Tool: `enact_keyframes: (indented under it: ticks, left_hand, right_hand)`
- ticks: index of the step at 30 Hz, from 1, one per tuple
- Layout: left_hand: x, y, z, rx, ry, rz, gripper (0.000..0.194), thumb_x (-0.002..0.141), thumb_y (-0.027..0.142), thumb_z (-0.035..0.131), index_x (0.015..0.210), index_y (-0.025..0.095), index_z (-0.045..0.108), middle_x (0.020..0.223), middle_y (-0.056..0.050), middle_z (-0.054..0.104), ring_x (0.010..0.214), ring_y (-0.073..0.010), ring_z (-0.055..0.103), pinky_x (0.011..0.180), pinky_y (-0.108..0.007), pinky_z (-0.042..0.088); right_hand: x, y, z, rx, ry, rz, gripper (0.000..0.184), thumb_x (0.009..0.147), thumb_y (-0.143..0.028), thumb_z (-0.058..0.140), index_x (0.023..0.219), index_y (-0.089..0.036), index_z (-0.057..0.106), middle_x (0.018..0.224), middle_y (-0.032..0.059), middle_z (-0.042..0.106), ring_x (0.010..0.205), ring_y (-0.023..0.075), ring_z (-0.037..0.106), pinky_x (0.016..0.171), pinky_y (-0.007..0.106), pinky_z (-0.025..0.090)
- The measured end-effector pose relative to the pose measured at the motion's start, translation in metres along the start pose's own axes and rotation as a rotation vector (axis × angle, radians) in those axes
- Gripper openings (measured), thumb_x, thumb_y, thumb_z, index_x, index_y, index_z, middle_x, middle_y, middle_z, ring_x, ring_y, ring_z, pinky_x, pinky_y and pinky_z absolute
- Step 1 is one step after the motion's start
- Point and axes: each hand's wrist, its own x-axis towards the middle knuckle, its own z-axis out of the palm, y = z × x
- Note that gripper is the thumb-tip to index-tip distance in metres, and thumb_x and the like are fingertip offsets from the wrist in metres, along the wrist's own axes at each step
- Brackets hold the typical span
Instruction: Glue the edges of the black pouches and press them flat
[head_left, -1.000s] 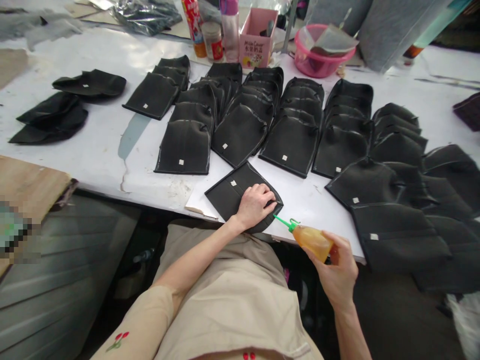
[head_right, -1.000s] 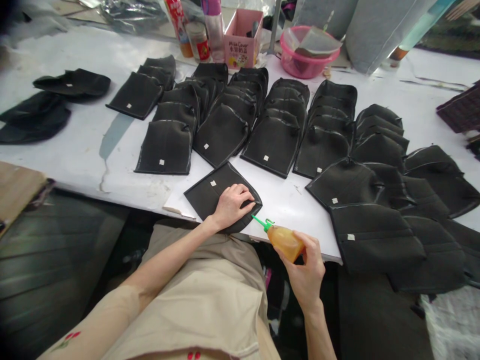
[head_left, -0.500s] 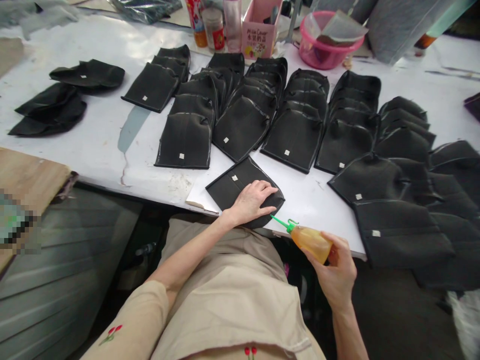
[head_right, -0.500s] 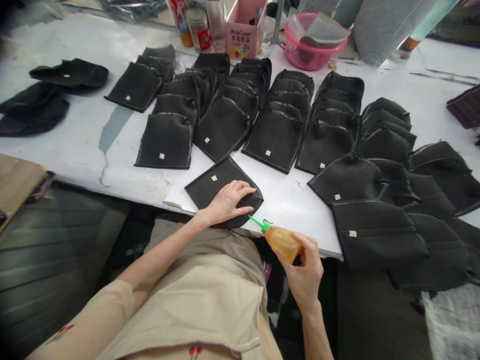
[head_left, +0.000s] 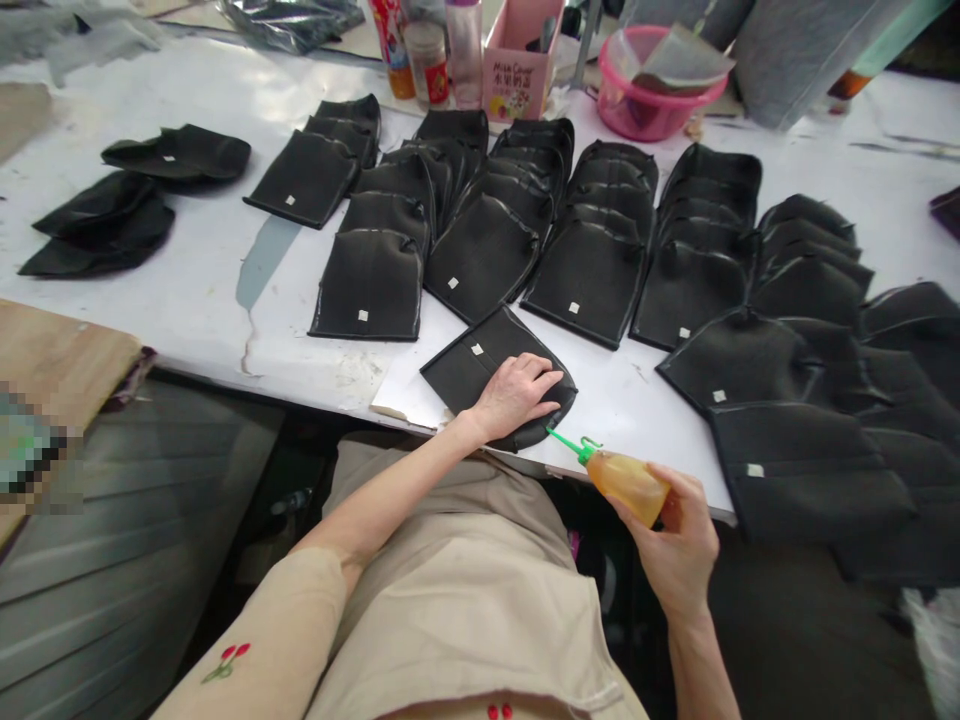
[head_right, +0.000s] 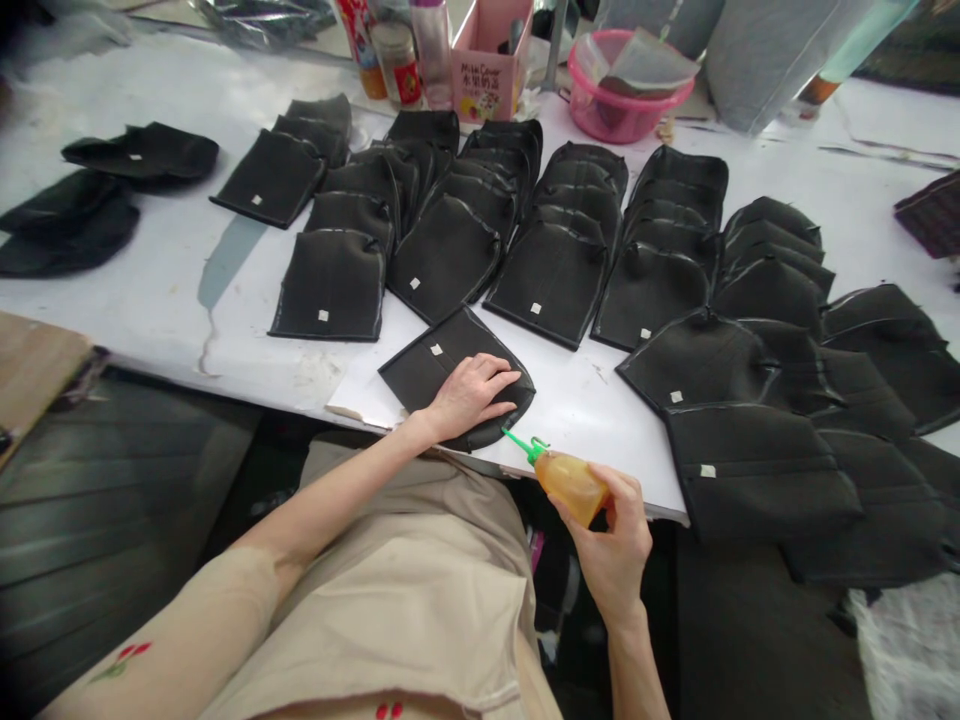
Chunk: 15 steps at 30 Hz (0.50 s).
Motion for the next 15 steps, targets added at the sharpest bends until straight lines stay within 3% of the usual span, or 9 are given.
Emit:
enact_keyframes:
  ticks: [9,15]
  left_hand:
    - [0.009,-0.001,0.003,-0.057,0.024,-0.034,0.042,0.095,0.036,0.068,0.132,0.017,0.062,0.134,-0.013,0.063,0.125,-0.0297,0.054,0.101,-0.043,0.044]
    - [-0.011,-0.010,-0.023,-0.335,-0.016,0.003,0.045,0.092,0.039,0.073,0.132,0.022,0.063,0.130,-0.012,0.064,0.125,-0.0259,0.058,0.107,-0.042,0.048]
  right_hand:
    - [-0.004,-0.004,0.002,0.020,-0.025,0.026,0.049,0.080,-0.032,0.088,0.121,-0.024,0.064,0.112,0.0075,0.063,0.102,0.0258,0.065,0.079,0.038,0.059]
    - [-0.004,-0.003,0.002,0.041,-0.020,0.045,0.048,0.079,-0.030,0.088,0.121,-0.024,0.065,0.112,0.0071,0.063,0.101,0.0256,0.065,0.078,0.037,0.057]
